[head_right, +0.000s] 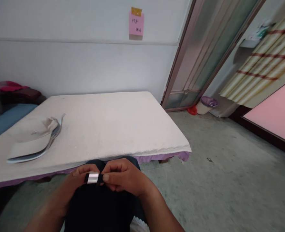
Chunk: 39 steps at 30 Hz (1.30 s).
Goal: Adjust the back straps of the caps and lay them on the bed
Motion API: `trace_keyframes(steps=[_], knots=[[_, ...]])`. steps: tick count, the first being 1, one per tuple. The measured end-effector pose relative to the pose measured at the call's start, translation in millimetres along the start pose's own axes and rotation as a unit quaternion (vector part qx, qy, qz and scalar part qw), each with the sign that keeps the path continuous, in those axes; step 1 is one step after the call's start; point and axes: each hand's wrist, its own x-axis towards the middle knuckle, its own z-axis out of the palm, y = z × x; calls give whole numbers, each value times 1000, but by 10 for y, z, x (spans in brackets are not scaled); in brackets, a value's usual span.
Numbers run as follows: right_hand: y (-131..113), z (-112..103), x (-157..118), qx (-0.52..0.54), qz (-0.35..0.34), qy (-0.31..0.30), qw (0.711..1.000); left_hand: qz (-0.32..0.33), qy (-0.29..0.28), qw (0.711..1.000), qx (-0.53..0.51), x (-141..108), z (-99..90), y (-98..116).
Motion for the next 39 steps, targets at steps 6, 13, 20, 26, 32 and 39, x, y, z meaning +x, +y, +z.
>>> trace_keyframes(steps=[6, 13, 20, 26, 32, 39], knots=[[-59, 31, -10, -24, 28, 26, 999, 29, -33, 999, -14, -26, -16, -23], [25, 30, -30, 65, -46, 28, 996, 10, -40, 999, -27, -24, 12, -15], [1, 60, -23, 37, -84, 12, 996, 10, -33, 999, 1, -72, 66, -8], [19, 39, -34, 16, -85, 10, 996, 27, -35, 999, -8, -85, 61, 1], [-54, 101, -67, -55, -86, 43, 994, 60, -15, 998, -33, -103, 131, 31], [-129, 113, -92, -162, -104, 59, 980, 59, -29, 998, -22, -132, 88, 19]])
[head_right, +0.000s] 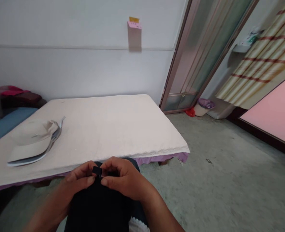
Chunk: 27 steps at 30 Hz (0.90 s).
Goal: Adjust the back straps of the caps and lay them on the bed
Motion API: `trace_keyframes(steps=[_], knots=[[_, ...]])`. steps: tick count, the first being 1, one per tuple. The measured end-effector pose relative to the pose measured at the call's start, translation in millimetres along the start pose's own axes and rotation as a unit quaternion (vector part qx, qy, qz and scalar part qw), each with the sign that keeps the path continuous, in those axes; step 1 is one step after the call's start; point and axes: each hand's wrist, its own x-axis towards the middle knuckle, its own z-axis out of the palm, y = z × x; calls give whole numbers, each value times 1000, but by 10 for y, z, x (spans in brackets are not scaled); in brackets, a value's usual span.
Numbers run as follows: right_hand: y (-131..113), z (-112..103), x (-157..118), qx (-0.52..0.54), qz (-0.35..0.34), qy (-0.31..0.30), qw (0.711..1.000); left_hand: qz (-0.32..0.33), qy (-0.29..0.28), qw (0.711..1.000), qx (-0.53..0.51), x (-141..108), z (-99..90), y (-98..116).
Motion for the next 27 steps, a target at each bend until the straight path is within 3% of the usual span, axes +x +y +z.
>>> trace_keyframes(steps=[4, 10, 19, 27], knots=[[-67, 7, -31, -99, -15, 8, 995, 24, -12, 998, 51, 11, -26, 1], [-181, 69, -59, -205, -22, 22, 978, 28, 60, 986, 154, 1, 31, 25], [-208, 71, -71, -188, -20, 24, 982, 60, 86, 978, 183, -94, 103, 20], [-203, 42, -75, -179, -8, 22, 984, 51, 31, 988, 142, -75, 28, -48]])
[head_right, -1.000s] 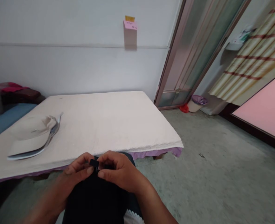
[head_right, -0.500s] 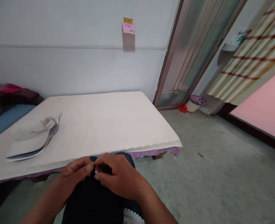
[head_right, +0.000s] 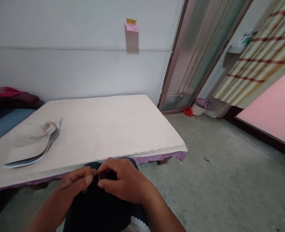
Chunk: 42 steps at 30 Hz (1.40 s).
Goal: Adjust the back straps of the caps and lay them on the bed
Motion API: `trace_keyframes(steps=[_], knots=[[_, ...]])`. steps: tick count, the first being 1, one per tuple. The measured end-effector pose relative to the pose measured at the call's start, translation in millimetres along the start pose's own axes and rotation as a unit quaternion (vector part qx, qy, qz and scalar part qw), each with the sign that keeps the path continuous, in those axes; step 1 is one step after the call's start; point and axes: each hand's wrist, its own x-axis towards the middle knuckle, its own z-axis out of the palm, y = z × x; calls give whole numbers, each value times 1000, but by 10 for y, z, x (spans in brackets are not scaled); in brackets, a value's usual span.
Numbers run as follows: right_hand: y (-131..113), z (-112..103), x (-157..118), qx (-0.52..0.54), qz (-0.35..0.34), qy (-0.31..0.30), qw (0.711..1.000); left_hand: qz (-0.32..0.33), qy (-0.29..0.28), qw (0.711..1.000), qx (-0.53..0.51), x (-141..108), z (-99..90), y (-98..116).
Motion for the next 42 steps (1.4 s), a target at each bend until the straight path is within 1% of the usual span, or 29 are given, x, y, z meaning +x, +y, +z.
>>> trace_keyframes(steps=[5, 10, 14, 18, 23, 26, 28, 30, 34, 37, 39, 42], knots=[[22, -13, 15, 19, -8, -4, 1000, 11, 12, 999, -49, 40, 30, -31], [53, -35, 23, 51, -2, -9, 999, -5, 22, 999, -40, 23, 20, -40], [46, -53, 31, 37, 3, -13, 999, 6, 24, 999, -48, 7, 12, -52], [58, -63, 44, 29, 1, -6, 1000, -26, 24, 997, -74, 15, 22, -4], [71, -63, 47, 17, 7, -9, 1000, -50, 21, 988, -148, 63, 63, 49], [59, -50, 50, 5, 2, -10, 1000, -41, 17, 992, -118, 102, 61, 2], [66, -42, 57, 27, -3, -16, 1000, -37, 5, 995, -97, 117, 48, -29], [99, -46, 67, 67, -5, -22, 998, -41, 1, 993, -113, 116, 35, -32], [235, -117, 78, 124, -3, -37, 992, -26, 26, 983, -181, 62, 9, 50], [337, -189, 63, 161, 14, -62, 985, -28, 38, 979, -198, 15, -18, 105], [383, -223, 44, 202, 29, -50, 978, -25, 38, 980, -195, 4, -39, 104], [415, -250, 15, 264, 51, 3, 963, -17, 31, 985, -166, 21, -74, 49]])
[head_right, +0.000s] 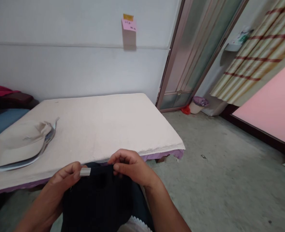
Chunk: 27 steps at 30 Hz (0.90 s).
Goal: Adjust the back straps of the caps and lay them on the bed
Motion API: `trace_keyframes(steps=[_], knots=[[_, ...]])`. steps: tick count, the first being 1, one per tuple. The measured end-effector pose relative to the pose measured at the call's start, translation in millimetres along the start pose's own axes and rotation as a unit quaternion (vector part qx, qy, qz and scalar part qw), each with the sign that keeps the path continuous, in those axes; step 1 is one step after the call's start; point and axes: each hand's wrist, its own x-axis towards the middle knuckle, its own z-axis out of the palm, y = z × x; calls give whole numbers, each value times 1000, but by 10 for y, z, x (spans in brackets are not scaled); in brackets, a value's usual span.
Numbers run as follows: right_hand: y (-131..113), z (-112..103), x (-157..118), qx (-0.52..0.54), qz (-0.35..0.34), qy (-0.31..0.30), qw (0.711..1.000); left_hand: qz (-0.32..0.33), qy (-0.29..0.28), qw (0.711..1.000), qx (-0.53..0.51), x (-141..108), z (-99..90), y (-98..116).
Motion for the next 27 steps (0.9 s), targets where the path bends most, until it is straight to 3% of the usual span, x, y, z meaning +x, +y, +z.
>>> trace_keyframes(steps=[3, 6, 14, 19, 27], knots=[[-7, -6, -14, 36, -7, 35, 999, 12, -5, 1000, 28, 34, -43, -57], [-33, 21, -12, 34, -8, 33, 999, 16, -11, 999, 32, 45, -46, -86], [-152, 273, 12, -61, -10, -64, 996, 31, -60, 995, 67, 22, -25, -50], [-224, 426, 8, -154, -13, -71, 985, 10, -72, 992, 107, -6, -53, -34], [-221, 446, -7, -239, -23, -51, 969, 25, -64, 990, 126, 13, -39, -94]])
